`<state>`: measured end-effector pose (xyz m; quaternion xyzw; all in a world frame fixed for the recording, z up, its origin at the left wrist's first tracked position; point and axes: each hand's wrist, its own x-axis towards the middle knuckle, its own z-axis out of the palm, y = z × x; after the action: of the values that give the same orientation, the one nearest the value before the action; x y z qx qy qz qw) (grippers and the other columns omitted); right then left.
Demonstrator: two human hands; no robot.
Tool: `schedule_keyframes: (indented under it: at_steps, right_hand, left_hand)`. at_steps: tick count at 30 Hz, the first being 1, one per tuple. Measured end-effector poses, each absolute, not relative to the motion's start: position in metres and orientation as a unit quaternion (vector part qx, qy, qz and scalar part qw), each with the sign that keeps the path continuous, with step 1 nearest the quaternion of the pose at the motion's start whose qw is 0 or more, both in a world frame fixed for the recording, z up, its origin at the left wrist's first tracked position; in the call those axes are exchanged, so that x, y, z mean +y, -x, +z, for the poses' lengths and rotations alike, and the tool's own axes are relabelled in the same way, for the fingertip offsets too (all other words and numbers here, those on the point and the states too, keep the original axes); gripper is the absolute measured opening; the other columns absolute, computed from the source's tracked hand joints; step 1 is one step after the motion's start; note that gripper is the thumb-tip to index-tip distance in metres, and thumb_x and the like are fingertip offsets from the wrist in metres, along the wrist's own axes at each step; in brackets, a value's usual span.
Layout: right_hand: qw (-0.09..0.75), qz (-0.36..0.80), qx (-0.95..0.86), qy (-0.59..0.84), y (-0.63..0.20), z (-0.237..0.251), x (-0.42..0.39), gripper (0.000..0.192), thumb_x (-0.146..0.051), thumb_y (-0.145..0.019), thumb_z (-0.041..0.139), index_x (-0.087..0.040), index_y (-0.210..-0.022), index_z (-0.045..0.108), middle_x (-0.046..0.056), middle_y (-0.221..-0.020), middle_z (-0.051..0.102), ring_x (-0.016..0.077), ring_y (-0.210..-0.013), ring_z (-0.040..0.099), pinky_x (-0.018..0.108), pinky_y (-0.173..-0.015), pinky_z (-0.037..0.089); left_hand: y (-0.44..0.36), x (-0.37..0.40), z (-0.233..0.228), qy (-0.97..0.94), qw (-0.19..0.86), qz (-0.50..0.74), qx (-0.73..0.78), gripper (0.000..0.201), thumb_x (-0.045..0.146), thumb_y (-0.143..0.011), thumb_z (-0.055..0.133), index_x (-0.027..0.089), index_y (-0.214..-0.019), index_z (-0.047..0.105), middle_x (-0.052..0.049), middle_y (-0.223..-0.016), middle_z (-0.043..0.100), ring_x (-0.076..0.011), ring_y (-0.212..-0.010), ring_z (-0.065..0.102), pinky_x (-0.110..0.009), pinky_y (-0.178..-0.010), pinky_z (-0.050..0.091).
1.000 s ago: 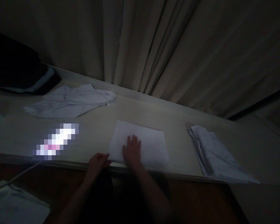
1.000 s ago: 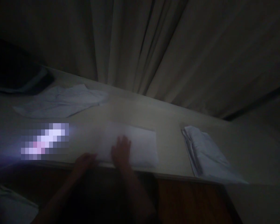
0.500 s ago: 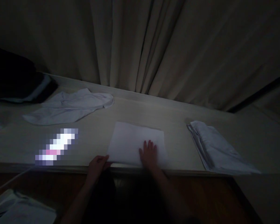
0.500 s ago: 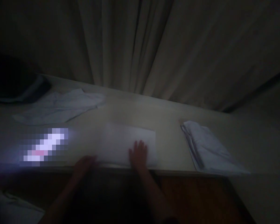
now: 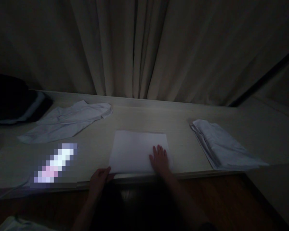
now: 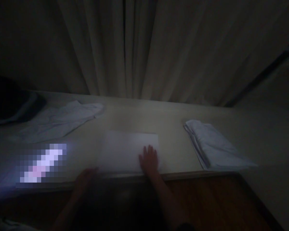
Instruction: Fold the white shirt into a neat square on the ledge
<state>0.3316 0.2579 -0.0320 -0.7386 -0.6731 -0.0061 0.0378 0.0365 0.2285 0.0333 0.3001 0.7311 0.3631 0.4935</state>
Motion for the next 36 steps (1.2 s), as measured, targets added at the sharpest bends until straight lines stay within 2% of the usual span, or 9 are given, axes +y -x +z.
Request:
schedule_keyframes:
  at_steps: [6, 8, 11, 16, 18, 21, 25, 30, 36]
  right_hand:
    - [0.052, -0.002, -0.675, 0.736, -0.334, -0.039, 0.262, 0.061, -0.049, -0.092, 0.03, -0.016, -0.144, 0.032, 0.018, -0.151, 0.03, 0.0317, -0.139, 0.025, 0.048, -0.112, 0.015]
    - [0.049, 0.006, -0.684, 0.728, -0.338, -0.035, 0.262, 0.064, -0.051, -0.092, 0.031, -0.014, -0.144, 0.032, 0.02, -0.15, 0.029, 0.0331, -0.139, 0.025, 0.049, -0.112, 0.016]
    - [0.066, -0.011, -0.704, 0.708, -0.351, -0.026, 0.26, 0.066, -0.053, -0.091, 0.031, -0.014, -0.144, 0.031, 0.021, -0.15, 0.028, 0.0337, -0.14, 0.023, 0.049, -0.113, 0.015]
    - [0.066, -0.022, -0.719, 0.691, -0.371, -0.027, 0.257, 0.061, -0.049, -0.092, 0.032, -0.014, -0.142, 0.035, 0.02, -0.15, 0.029, 0.0329, -0.14, 0.024, 0.048, -0.114, 0.016]
    - [0.062, -0.015, -0.72, 0.691, -0.373, -0.034, 0.257, 0.06, -0.047, -0.093, 0.033, -0.014, -0.142, 0.035, 0.02, -0.149, 0.03, 0.0324, -0.139, 0.025, 0.048, -0.113, 0.018]
    - [0.069, -0.01, -0.715, 0.696, -0.372, -0.046, 0.258, 0.06, -0.047, -0.092, 0.034, -0.014, -0.143, 0.034, 0.02, -0.149, 0.031, 0.0314, -0.139, 0.027, 0.047, -0.112, 0.021]
    - [0.077, -0.01, -0.717, 0.693, -0.374, -0.053, 0.258, 0.06, -0.047, -0.093, 0.033, -0.015, -0.144, 0.032, 0.019, -0.149, 0.03, 0.0301, -0.139, 0.027, 0.047, -0.113, 0.021]
    - [0.082, -0.005, -0.71, 0.699, -0.372, -0.045, 0.26, 0.06, -0.045, -0.092, 0.037, -0.013, -0.142, 0.034, 0.021, -0.149, 0.031, 0.0325, -0.139, 0.026, 0.049, -0.113, 0.021]
    - [0.171, -0.005, -0.746, 0.643, -0.298, -0.034, 0.266, 0.058, -0.044, -0.091, 0.041, -0.019, -0.143, 0.033, 0.016, -0.153, 0.024, 0.0309, -0.141, 0.019, 0.048, -0.113, 0.024]
  left_hand:
    - [-0.028, 0.23, 0.002, -0.364, 0.454, 0.335, 0.741, 0.029, 0.044, -0.069, 0.062, 0.015, -0.072, 0.06, -0.007, -0.067, 0.066, -0.0237, -0.071, 0.064, -0.039, -0.073, 0.052]
    - [-0.026, 0.228, -0.005, -0.373, 0.415, 0.353, 0.751, 0.039, 0.049, -0.068, 0.058, 0.013, -0.082, 0.06, -0.008, -0.077, 0.066, -0.024, -0.074, 0.063, -0.042, -0.077, 0.051]
    - [-0.022, 0.228, -0.015, -0.439, 0.278, 0.377, 0.766, 0.057, 0.055, -0.072, 0.05, 0.011, -0.108, 0.054, -0.013, -0.101, 0.061, -0.0244, -0.083, 0.061, -0.046, -0.083, 0.05]
    - [-0.034, 0.249, -0.031, -0.739, 0.084, 0.29, 0.602, 0.039, 0.041, -0.083, 0.044, 0.019, -0.112, 0.057, -0.013, -0.122, 0.058, -0.0276, -0.116, 0.052, -0.048, -0.102, 0.04]
    - [-0.043, 0.26, -0.041, -0.805, 0.022, 0.232, 0.545, 0.04, 0.037, -0.085, 0.042, 0.019, -0.118, 0.056, -0.014, -0.131, 0.054, -0.0292, -0.126, 0.045, -0.05, -0.107, 0.034]
    - [-0.05, 0.27, -0.063, -0.811, -0.058, 0.167, 0.557, 0.049, 0.037, -0.089, 0.037, 0.015, -0.131, 0.048, -0.019, -0.14, 0.046, -0.0333, -0.132, 0.038, -0.055, -0.108, 0.03]
    - [-0.046, 0.269, -0.086, -0.803, -0.096, 0.133, 0.573, 0.054, 0.039, -0.09, 0.036, 0.015, -0.138, 0.041, -0.019, -0.145, 0.04, -0.0346, -0.136, 0.033, -0.053, -0.109, 0.029]
    - [-0.048, 0.268, -0.086, -0.801, -0.102, 0.113, 0.579, 0.055, 0.04, -0.09, 0.035, 0.015, -0.138, 0.041, -0.018, -0.146, 0.038, -0.0352, -0.136, 0.033, -0.054, -0.109, 0.029]
    - [-0.05, 0.269, -0.081, -0.799, -0.11, 0.119, 0.578, 0.053, 0.039, -0.09, 0.034, 0.014, -0.137, 0.043, -0.019, -0.145, 0.04, -0.0351, -0.134, 0.036, -0.054, -0.108, 0.03]
